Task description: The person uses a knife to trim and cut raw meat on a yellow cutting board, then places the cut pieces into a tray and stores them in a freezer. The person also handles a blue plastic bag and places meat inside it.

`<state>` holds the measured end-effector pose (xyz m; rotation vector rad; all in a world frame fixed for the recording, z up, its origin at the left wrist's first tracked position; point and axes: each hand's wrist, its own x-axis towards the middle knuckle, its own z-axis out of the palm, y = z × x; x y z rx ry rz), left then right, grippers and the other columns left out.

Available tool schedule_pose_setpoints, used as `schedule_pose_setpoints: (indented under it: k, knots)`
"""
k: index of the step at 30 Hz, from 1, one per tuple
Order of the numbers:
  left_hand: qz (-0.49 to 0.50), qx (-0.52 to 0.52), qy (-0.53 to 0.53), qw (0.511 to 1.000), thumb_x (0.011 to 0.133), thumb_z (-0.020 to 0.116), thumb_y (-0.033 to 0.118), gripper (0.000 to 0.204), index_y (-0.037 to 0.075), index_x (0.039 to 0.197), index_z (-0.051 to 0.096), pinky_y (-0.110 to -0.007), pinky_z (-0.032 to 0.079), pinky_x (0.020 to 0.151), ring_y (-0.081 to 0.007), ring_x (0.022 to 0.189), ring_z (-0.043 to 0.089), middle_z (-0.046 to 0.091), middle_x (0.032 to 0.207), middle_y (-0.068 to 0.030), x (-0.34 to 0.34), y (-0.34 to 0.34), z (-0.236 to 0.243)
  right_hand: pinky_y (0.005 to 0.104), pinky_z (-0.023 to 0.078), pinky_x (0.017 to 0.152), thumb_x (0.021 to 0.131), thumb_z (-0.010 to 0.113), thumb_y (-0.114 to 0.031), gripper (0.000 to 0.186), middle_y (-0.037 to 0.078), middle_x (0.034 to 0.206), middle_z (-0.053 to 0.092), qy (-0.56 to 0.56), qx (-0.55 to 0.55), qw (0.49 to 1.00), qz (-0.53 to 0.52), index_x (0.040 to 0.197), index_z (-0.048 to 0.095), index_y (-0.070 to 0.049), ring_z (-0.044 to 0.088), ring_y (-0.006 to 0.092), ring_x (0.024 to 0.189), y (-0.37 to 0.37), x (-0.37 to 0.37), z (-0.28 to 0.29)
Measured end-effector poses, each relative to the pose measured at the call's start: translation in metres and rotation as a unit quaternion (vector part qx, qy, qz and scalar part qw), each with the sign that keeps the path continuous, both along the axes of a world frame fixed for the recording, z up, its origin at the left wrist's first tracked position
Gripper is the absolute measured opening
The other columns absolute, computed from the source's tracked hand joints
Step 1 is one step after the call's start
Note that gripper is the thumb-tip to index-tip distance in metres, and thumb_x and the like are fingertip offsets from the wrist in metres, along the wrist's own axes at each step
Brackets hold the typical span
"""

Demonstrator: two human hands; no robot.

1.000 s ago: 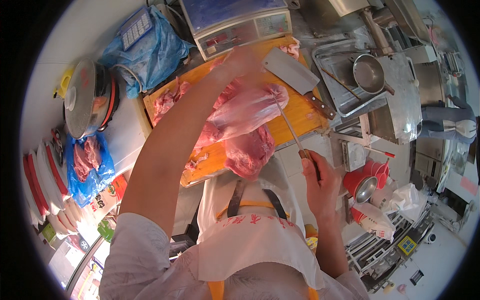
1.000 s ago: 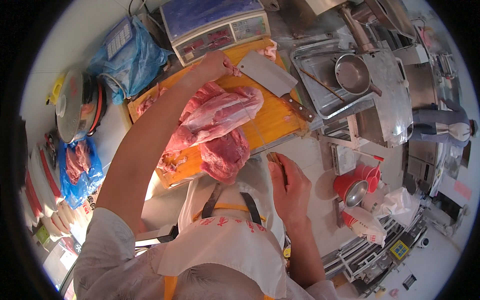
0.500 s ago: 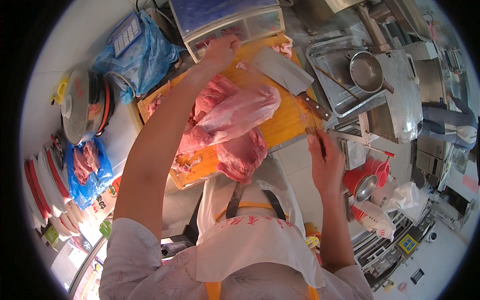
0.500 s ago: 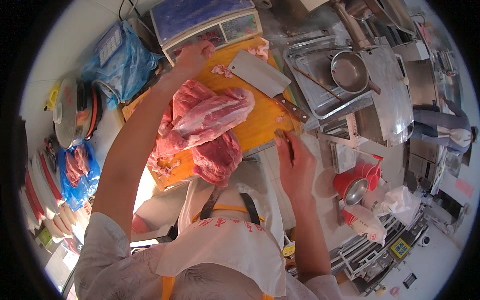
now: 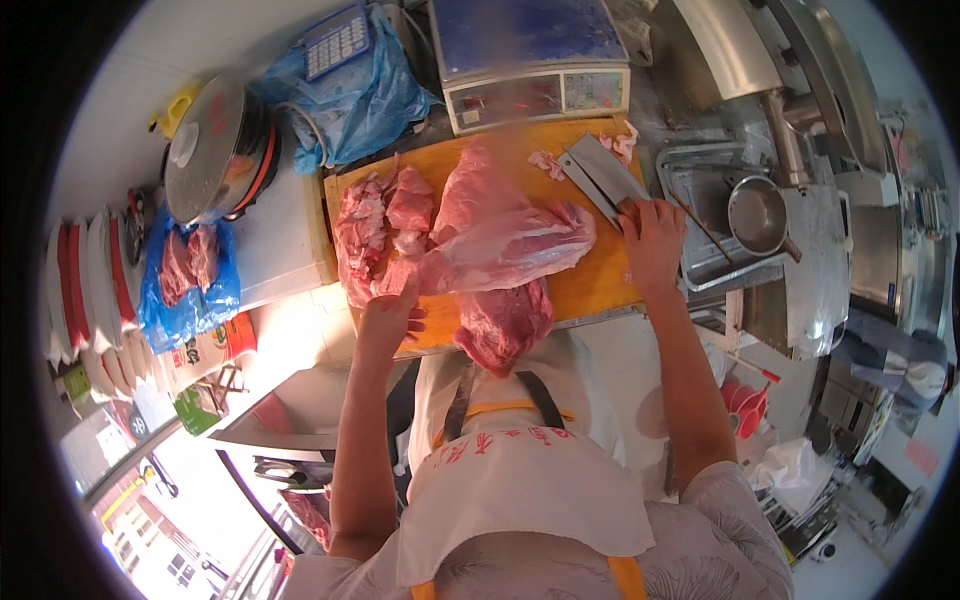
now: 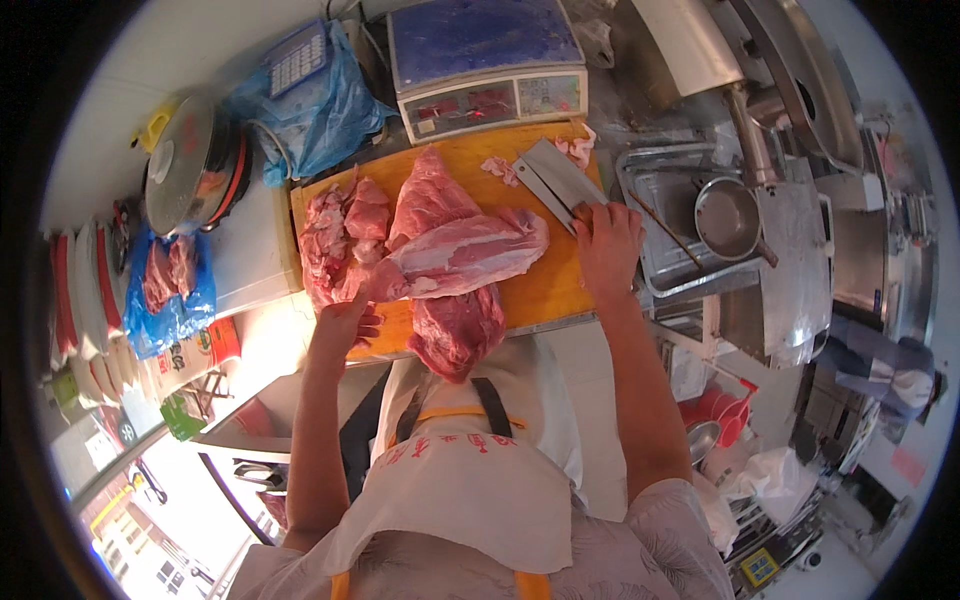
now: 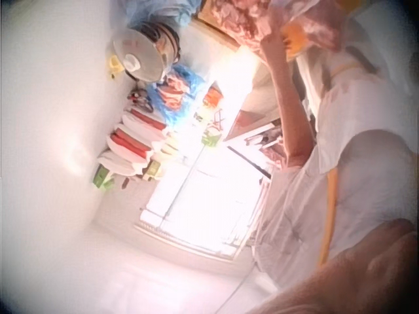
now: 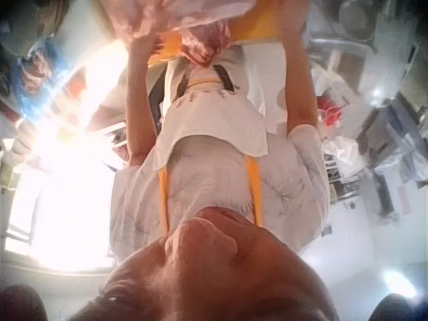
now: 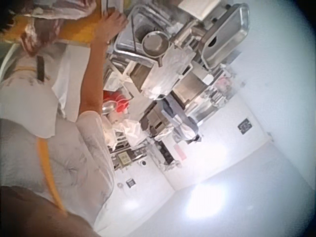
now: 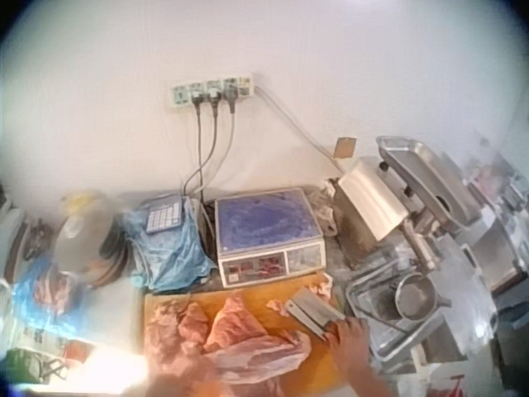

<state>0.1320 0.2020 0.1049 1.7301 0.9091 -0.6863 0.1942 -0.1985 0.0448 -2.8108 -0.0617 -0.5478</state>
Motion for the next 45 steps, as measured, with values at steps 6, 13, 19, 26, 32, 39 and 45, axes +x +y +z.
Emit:
schedule_pose_setpoints:
  k: [6,13,19,26,32,39,45]
  knots:
    - [0.333,-0.282,-0.027,0.9,0.097,0.07,0.041,0.036,0.008,0.112,0.068,-0.033,0.057,0.065,-0.0202,0.075,0.068,0.069,0.089,-0.0076,-0.01,-0.042,-0.034,0.0454,0.054,0.08,0.096,0.072,-0.026,0.03,0.015,0.099,0.068,0.263,0.207,0.941,-0.056,0.114,0.064,-0.003,0.065,0.0359,0.086,0.028,-0.034,0.002]
    - [0.381,-0.328,-0.102,0.859,0.094,0.065,0.021,0.016,0.01,0.105,0.065,-0.042,0.059,0.075,-0.0251,0.083,0.067,0.068,0.094,-0.0071,-0.043,-0.075,-0.052,0.0296,0.052,0.065,0.088,0.077,-0.017,0.025,0.006,0.099,0.07,0.383,0.736,0.546,-0.112,0.107,0.068,-0.003,0.066,0.0142,0.081,0.019,-0.051,0.013]
    - [0.447,-0.261,-0.105,0.849,0.088,0.063,0.01,0.013,0.007,0.1,0.066,-0.043,0.06,0.083,-0.0263,0.086,0.067,0.068,0.094,-0.0066,-0.065,-0.117,-0.032,0.027,0.05,0.068,0.083,0.08,-0.011,0.031,0.003,0.094,0.068,0.405,0.791,0.457,-0.04,0.11,0.066,-0.005,0.062,0.0133,0.077,-0.025,-0.071,0.009]
    - [0.42,-0.273,-0.248,0.829,0.083,0.062,0.003,0.01,0.006,0.09,0.068,-0.031,0.058,0.074,-0.0181,0.08,0.066,0.068,0.089,-0.0044,-0.105,-0.114,-0.045,0.0319,0.054,0.078,0.087,0.079,-0.016,0.031,0.006,0.1,0.068,0.449,0.789,0.389,-0.155,0.113,0.066,-0.006,0.066,0.0189,0.09,-0.026,-0.069,0.049]
    - [0.38,-0.323,-0.356,0.791,0.081,0.058,-0.006,0.024,0.002,0.102,0.066,-0.035,0.055,0.086,-0.0191,0.095,0.066,0.068,0.103,-0.0069,-0.116,-0.147,0.01,0.0383,0.056,0.086,0.089,0.075,-0.011,0.032,0.007,0.109,0.069,0.435,0.802,0.381,-0.147,0.119,0.064,-0.007,0.067,0.0225,0.098,-0.026,-0.074,-0.008]
    - [0.374,-0.422,-0.369,0.739,0.08,0.056,-0.006,0.039,0.001,0.118,0.063,-0.048,0.051,0.099,-0.026,0.104,0.065,0.068,0.111,-0.008,-0.139,-0.149,0.028,0.0396,0.057,0.088,0.089,0.067,0.001,0.041,0.005,0.114,0.068,0.343,0.867,0.358,-0.052,0.128,0.059,-0.01,0.067,0.0204,0.098,-0.017,-0.108,0.025]
    - [0.383,-0.514,-0.421,0.642,0.076,0.059,-0.002,0.032,0.004,0.107,0.063,-0.053,0.044,0.105,-0.0285,0.102,0.063,0.067,0.087,-0.0099,-0.163,-0.123,0.001,0.0413,0.055,0.096,0.087,0.069,0.0,0.053,0.008,0.132,0.063,0.333,0.872,0.354,0.057,0.138,0.056,-0.01,0.064,0.0225,0.116,-0.013,-0.118,0.059]
